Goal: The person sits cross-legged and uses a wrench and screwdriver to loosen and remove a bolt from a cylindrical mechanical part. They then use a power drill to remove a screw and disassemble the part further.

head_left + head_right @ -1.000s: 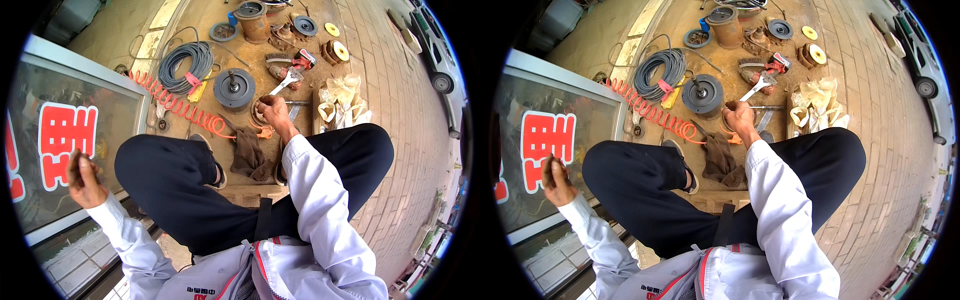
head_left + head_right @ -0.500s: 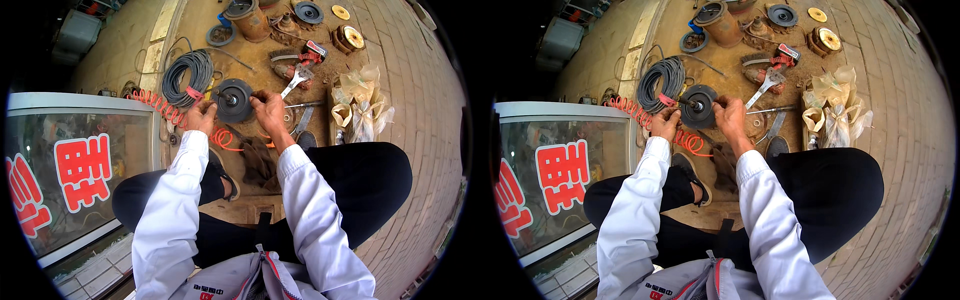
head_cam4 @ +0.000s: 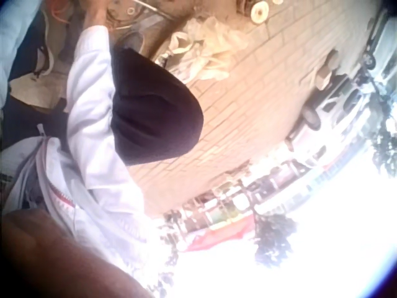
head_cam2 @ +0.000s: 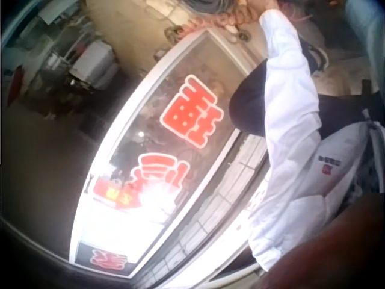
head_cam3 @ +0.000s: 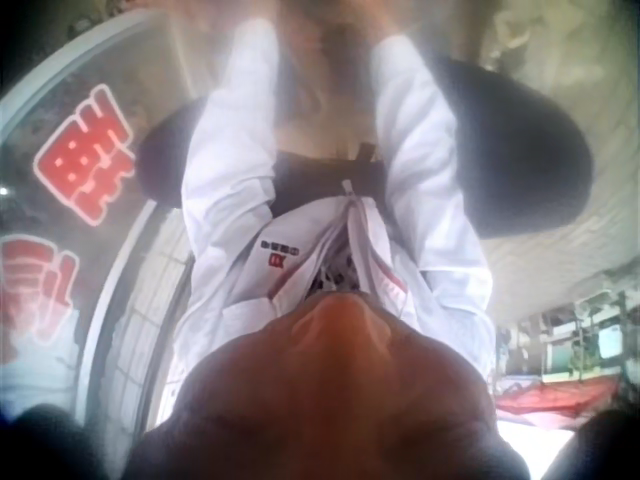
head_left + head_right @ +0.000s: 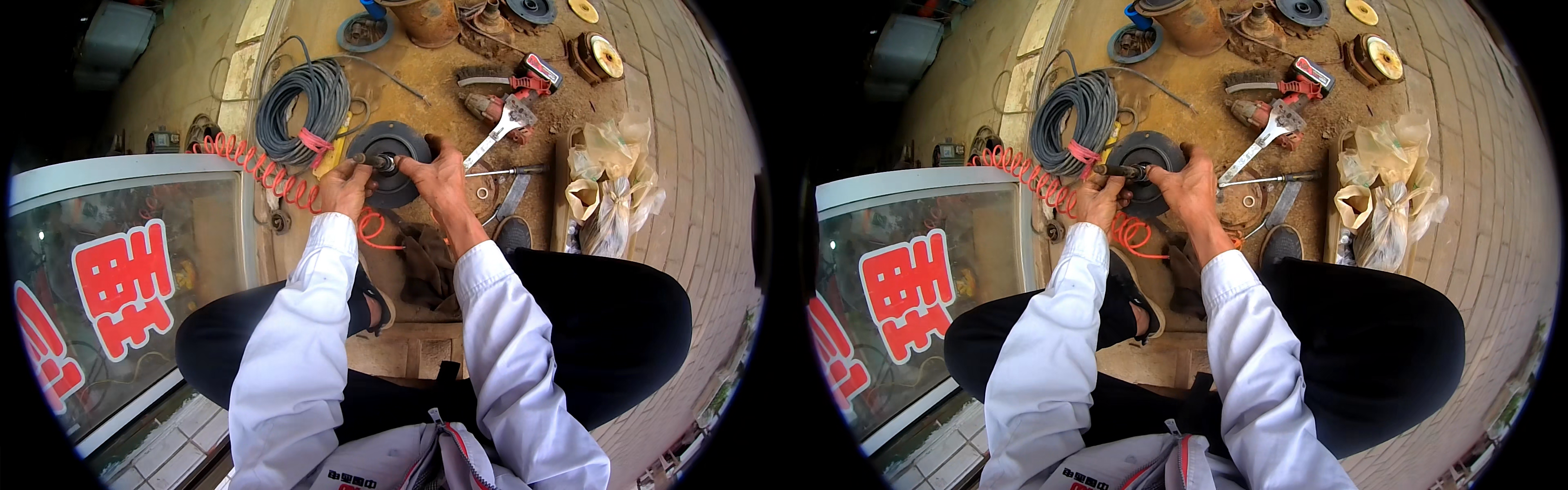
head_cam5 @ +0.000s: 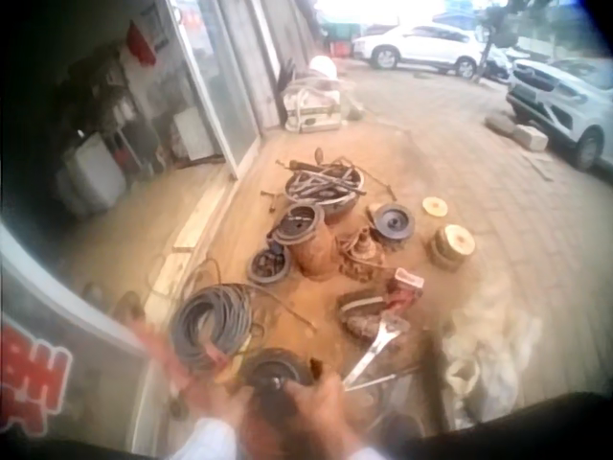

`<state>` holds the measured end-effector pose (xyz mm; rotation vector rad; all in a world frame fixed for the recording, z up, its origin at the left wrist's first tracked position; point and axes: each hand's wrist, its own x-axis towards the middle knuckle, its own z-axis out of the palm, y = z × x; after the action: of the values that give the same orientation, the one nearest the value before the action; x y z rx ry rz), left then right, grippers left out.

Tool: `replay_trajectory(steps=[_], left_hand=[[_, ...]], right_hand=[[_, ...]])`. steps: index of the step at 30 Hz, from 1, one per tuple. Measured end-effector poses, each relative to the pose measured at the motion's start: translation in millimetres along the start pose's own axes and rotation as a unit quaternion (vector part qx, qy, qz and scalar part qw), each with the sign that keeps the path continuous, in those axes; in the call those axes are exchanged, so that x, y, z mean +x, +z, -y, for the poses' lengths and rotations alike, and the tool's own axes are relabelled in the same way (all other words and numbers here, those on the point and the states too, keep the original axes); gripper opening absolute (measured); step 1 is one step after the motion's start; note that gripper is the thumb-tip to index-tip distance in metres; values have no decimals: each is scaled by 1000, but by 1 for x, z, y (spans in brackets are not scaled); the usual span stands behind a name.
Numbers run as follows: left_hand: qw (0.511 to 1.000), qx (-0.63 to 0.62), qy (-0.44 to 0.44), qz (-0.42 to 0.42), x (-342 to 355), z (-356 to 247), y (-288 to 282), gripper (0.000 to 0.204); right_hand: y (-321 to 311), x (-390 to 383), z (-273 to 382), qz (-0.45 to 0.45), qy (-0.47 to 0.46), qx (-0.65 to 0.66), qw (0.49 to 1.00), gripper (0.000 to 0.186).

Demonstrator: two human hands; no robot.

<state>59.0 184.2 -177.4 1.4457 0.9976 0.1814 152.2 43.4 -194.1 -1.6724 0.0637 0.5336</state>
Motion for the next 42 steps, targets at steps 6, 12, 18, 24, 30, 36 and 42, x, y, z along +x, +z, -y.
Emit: replay_trajectory(steps=[6,12,18,24,30,36,42], left_hand=[[1000,-3,-9,13,3,4,-3,25],[1000,-21,-14,5,3,7,-4,26],[999,-28,-12,14,3,8,-2,25],[1000,-20,-16,-3,-1,1,3,23],[998,-61,-29,-3,-5,-5,6,11],[997,-70,-24,-4,-4,-2,6,17],[998,-56,-5,-5,-5,-1,5,19]], right_hand=[[3,3,-1,10,7,4,1000,72],[4,-2,9,2,10,-43,999,71],[6,4,-3,-5,1,-31,1000,72],[8,3,-2,12,7,40,999,69],[7,3,-2,13,6,45,999,64],[8,4,0,10,25,35,999,63],[8,-4,19,24,31,78,996,58]])
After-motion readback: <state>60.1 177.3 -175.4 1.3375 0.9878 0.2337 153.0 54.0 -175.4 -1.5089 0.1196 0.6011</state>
